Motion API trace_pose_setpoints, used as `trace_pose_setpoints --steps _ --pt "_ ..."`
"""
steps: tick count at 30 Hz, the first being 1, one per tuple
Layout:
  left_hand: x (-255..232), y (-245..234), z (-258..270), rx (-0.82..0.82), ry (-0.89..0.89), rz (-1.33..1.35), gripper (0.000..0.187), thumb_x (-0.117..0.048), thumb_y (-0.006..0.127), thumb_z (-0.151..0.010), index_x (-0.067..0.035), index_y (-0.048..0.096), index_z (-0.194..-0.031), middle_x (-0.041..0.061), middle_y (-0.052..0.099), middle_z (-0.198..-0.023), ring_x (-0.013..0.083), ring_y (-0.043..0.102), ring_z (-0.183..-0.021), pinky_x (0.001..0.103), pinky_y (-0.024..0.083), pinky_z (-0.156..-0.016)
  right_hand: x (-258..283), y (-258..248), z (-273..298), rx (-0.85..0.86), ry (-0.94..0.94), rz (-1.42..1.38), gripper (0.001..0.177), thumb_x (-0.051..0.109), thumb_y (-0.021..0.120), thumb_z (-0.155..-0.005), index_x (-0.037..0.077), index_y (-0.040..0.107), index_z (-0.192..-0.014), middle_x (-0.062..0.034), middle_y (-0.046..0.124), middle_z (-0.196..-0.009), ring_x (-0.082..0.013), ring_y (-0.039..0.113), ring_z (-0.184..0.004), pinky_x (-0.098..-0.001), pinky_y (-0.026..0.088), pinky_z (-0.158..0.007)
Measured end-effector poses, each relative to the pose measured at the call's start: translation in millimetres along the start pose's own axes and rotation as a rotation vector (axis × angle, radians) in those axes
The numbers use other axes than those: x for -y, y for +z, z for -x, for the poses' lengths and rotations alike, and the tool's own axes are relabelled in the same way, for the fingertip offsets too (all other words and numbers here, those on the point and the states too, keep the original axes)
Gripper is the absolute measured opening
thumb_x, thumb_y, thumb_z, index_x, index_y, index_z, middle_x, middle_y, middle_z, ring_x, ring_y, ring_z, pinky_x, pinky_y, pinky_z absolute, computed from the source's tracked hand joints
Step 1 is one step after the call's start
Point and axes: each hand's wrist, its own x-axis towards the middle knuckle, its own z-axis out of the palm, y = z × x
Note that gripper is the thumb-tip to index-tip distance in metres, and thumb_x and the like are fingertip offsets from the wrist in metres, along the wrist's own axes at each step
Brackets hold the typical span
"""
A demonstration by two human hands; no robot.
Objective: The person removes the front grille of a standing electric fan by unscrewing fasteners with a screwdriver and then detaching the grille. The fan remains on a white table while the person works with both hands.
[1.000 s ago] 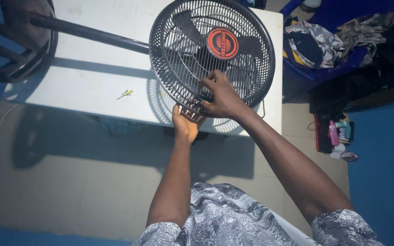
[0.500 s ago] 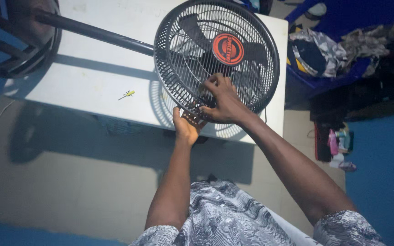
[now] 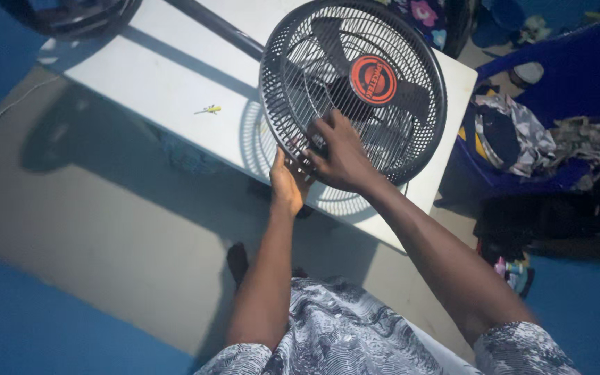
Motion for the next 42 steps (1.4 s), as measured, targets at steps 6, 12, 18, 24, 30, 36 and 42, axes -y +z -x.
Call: trace_pose_setpoints --steps 6,12,18,24,30,36,42 --pt "-7.1 9.5 18.6 -0.018 0.106 -0.068 0.04 -0.047 0.042 -0.079 -0.018 0.047 -0.106 0.001 0.053 -0.1 0.0162 0.053 -0.091 0.04 0.042 -0.078 -0.4 1.5 3.3 -0.045 -0.01 -0.102 0.028 0.013 0.063 -0.068 0.006 0.054 -0.093 -0.0152 0.045 -0.094 -0.0327 0.048 -0.092 -0.0417 0.041 -0.08" --pt "-21.3 9.6 18.7 -0.007 0.254 -0.053 0.027 -0.02 0.048 -0.084 -0.016 0.041 -0.11 0.007 0.052 -0.104 0.0199 0.052 -0.09 0.035 0.044 -0.075 1.7 7.1 2.2 -0.038 0.019 -0.052 0.026 0.009 0.063 -0.068 0.004 0.051 -0.091 -0.0158 0.044 -0.092 -0.0321 0.047 -0.09 -0.0413 0.04 -0.077" --pt "-31.9 -4.1 4.4 0.012 0.255 -0.123 0.019 -0.015 0.053 -0.086 -0.012 0.045 -0.104 0.006 0.053 -0.094 0.0179 0.051 -0.085 0.035 0.044 -0.074 4.4 16.6 -0.3 -0.11 0.057 -0.046 0.029 0.015 0.066 -0.068 0.004 0.051 -0.09 -0.0141 0.044 -0.09 -0.0312 0.046 -0.088 -0.0409 0.039 -0.076" --pt "-45.8 -8.8 6.9 0.061 0.277 -0.278 0.016 -0.014 0.058 -0.082 -0.006 0.049 -0.093 0.006 0.056 -0.09 0.0185 0.055 -0.086 0.036 0.047 -0.075 7.3 24.1 -5.6 -0.138 0.071 0.038 0.032 0.02 0.066 -0.067 0.004 0.051 -0.089 -0.0131 0.045 -0.087 -0.0311 0.046 -0.083 -0.0428 0.038 -0.071" --pt "-53.1 -12.0 9.9 0.083 0.304 -0.318 0.028 -0.002 0.063 -0.073 0.0 0.05 -0.098 0.007 0.051 -0.097 0.0172 0.056 -0.087 0.037 0.051 -0.075 6.6 26.5 -12.0 -0.055 0.103 0.066 0.03 0.02 0.066 -0.069 0.003 0.048 -0.086 -0.014 0.045 -0.085 -0.0323 0.045 -0.083 -0.0432 0.037 -0.071" --pt "-59.6 -9.3 12.5 0.11 0.306 -0.436 0.033 0.001 0.062 -0.072 -0.002 0.047 -0.101 0.007 0.05 -0.101 0.0175 0.057 -0.089 0.029 0.053 -0.071 13.1 28.7 -11.8 -0.006 0.041 0.175 0.049 0.026 0.071 -0.058 0.004 0.044 -0.093 -0.0112 0.046 -0.084 -0.0303 0.044 -0.081 -0.0438 0.034 -0.068" --pt "-63.1 -5.9 16.1 0.181 0.311 -0.419 0.035 0.005 0.062 -0.071 -0.001 0.047 -0.102 0.011 0.053 -0.099 0.0173 0.057 -0.089 0.027 0.051 -0.072 15.3 38.1 -1.9 -0.078 -0.063 0.345 0.063 0.024 0.072 -0.057 -0.001 0.042 -0.106 -0.0159 0.04 -0.093 -0.031 0.041 -0.085 -0.0422 0.034 -0.068"
